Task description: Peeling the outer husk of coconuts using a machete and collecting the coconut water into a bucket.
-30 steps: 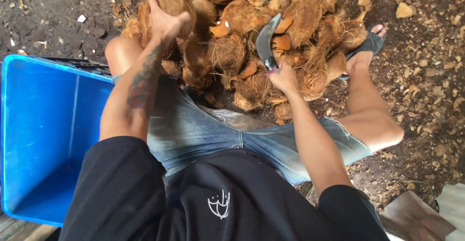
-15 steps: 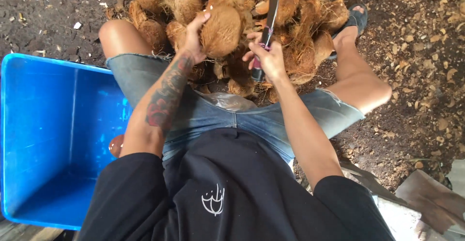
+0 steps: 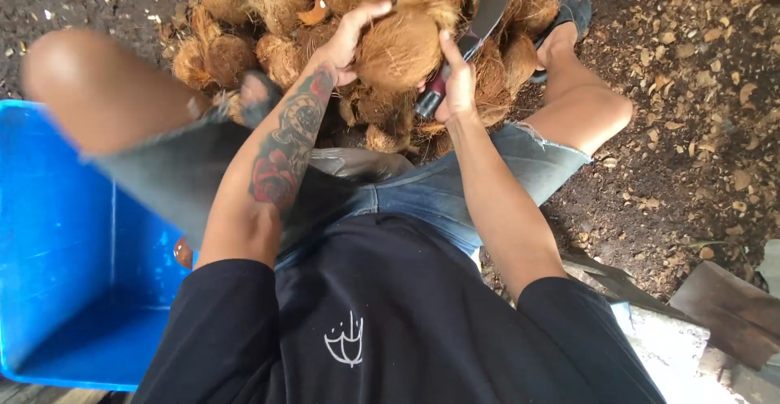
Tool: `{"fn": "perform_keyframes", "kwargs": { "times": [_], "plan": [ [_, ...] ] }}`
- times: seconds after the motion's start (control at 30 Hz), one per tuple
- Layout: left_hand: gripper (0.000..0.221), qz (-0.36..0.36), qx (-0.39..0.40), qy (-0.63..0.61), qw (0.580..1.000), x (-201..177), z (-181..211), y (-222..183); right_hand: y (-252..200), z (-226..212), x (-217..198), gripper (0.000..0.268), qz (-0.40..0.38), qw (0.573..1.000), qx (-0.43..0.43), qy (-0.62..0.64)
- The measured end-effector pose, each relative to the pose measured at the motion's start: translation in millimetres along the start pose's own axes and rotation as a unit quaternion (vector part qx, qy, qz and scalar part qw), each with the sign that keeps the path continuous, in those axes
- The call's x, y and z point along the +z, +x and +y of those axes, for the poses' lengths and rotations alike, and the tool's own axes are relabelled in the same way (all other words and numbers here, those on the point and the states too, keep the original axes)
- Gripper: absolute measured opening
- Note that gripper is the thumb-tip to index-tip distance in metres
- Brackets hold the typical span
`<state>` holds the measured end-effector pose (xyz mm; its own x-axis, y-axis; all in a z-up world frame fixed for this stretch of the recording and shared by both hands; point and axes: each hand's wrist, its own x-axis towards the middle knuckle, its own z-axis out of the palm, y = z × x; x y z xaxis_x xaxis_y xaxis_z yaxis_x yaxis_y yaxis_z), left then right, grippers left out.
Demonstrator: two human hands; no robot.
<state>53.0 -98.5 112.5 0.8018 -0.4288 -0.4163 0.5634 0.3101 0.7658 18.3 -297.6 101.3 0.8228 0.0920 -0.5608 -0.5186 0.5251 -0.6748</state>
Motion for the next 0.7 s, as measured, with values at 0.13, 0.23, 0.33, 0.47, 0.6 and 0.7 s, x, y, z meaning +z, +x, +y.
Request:
{"fn": "perform_keyframes", "kwargs": {
  "times": [0.13, 0.23, 0.33, 0.47, 0.6, 0.7],
  "plan": [
    [0.088, 0.132, 0.086, 0.026, 0.987, -10, 0, 18, 5, -2, -1, 0.061, -0.007, 0.995, -0.020, 0.096],
    [0.089, 0.074, 0.099, -0.235, 0.964, -14, -22, -5, -1, 3, -1, 0.047, 0.007, 0.991, -0.014, 0.129],
    [0.141, 0.161, 0.068, -0.385, 0.906, -2, -29, -20, 2, 11, 5, 0.043, 0.050, 0.986, -0.018, 0.158],
    [0.110, 0.024, 0.145, -0.329, 0.933, -26, -47, -22, -3, 19, 19, 0.043, 0.066, 0.984, -0.005, 0.164],
    [0.087, 0.096, 0.142, -0.220, 0.960, -53, -41, -28, -20, 37, 23, 0.025, -0.052, 0.994, -0.089, -0.016],
    [0.077, 0.199, 0.086, -0.245, 0.945, -85, -31, -42, -28, 53, 27, 0.022, -0.093, 0.957, -0.185, -0.204]
  ]
}}
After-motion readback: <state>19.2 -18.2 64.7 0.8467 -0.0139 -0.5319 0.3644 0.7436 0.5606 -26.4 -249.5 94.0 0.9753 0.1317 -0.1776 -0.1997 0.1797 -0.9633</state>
